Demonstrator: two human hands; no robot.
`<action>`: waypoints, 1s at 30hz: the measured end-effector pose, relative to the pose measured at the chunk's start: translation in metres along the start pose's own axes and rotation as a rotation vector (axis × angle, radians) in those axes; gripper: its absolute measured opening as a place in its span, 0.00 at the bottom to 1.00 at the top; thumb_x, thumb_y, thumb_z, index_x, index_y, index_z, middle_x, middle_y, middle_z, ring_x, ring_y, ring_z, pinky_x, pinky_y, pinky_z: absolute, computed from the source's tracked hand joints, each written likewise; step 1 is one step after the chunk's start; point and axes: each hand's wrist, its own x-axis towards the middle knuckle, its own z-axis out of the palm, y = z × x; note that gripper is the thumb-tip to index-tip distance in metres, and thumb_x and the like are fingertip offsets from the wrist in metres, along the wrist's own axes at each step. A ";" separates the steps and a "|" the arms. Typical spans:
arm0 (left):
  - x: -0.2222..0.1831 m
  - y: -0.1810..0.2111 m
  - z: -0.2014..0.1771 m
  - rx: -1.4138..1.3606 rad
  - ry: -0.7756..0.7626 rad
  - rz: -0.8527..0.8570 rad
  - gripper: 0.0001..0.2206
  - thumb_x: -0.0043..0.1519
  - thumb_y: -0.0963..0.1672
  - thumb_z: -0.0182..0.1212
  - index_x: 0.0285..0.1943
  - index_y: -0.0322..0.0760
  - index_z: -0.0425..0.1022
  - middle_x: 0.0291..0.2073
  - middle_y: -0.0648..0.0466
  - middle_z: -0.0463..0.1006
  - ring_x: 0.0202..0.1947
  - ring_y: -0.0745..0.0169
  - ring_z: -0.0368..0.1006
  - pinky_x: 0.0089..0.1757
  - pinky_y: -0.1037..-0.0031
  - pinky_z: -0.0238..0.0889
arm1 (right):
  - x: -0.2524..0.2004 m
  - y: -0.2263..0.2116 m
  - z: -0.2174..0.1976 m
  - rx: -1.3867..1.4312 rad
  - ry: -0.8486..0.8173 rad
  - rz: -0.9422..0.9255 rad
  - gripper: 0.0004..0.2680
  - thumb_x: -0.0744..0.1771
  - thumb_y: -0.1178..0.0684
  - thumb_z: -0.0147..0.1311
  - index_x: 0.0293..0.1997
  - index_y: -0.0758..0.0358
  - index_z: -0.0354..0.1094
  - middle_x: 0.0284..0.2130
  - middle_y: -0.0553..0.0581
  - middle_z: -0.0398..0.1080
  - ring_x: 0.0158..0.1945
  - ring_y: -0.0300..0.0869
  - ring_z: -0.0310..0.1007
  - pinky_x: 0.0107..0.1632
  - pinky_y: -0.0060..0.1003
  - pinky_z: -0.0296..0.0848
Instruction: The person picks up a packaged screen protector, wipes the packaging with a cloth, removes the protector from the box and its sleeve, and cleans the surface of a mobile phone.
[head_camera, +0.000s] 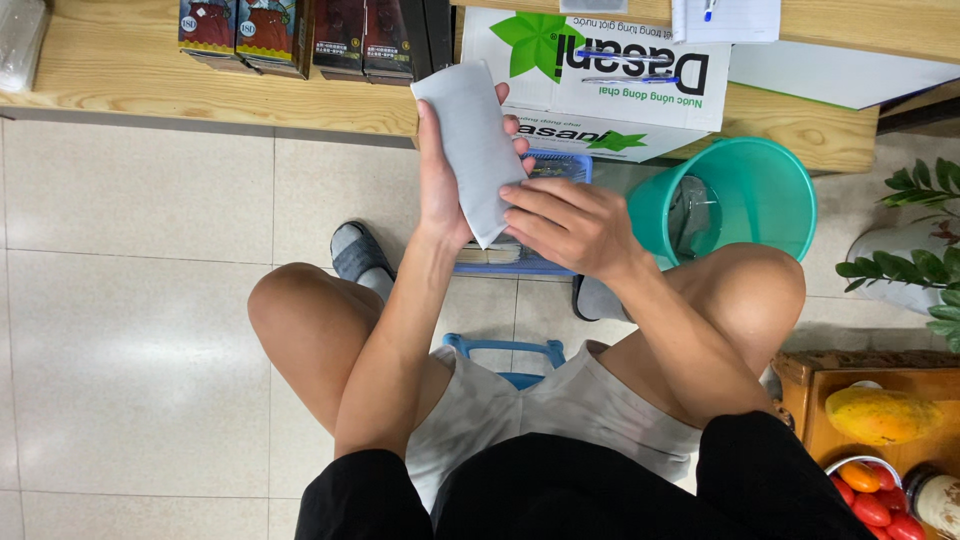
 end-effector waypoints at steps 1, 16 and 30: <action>0.001 0.000 -0.003 -0.001 0.000 0.001 0.38 0.61 0.64 0.49 0.68 0.36 0.65 0.39 0.49 0.76 0.38 0.55 0.76 0.44 0.61 0.74 | 0.000 0.000 -0.001 0.000 -0.001 -0.001 0.03 0.70 0.54 0.64 0.39 0.59 0.77 0.45 0.50 0.80 0.45 0.42 0.80 0.36 0.33 0.78; -0.012 -0.017 -0.014 0.928 -0.185 -0.235 0.14 0.64 0.50 0.60 0.50 0.37 0.74 0.41 0.56 0.76 0.40 0.68 0.71 0.46 0.77 0.62 | 0.004 0.041 -0.039 0.447 -0.014 0.615 0.08 0.73 0.55 0.52 0.54 0.68 0.75 0.60 0.65 0.70 0.60 0.54 0.67 0.53 0.42 0.75; -0.011 -0.020 -0.008 1.102 -0.447 -0.374 0.22 0.68 0.54 0.50 0.63 0.38 0.71 0.45 0.58 0.75 0.40 0.70 0.69 0.48 0.77 0.60 | -0.018 0.057 -0.039 0.847 0.154 0.906 0.04 0.72 0.58 0.53 0.47 0.66 0.70 0.57 0.63 0.65 0.55 0.46 0.72 0.56 0.34 0.75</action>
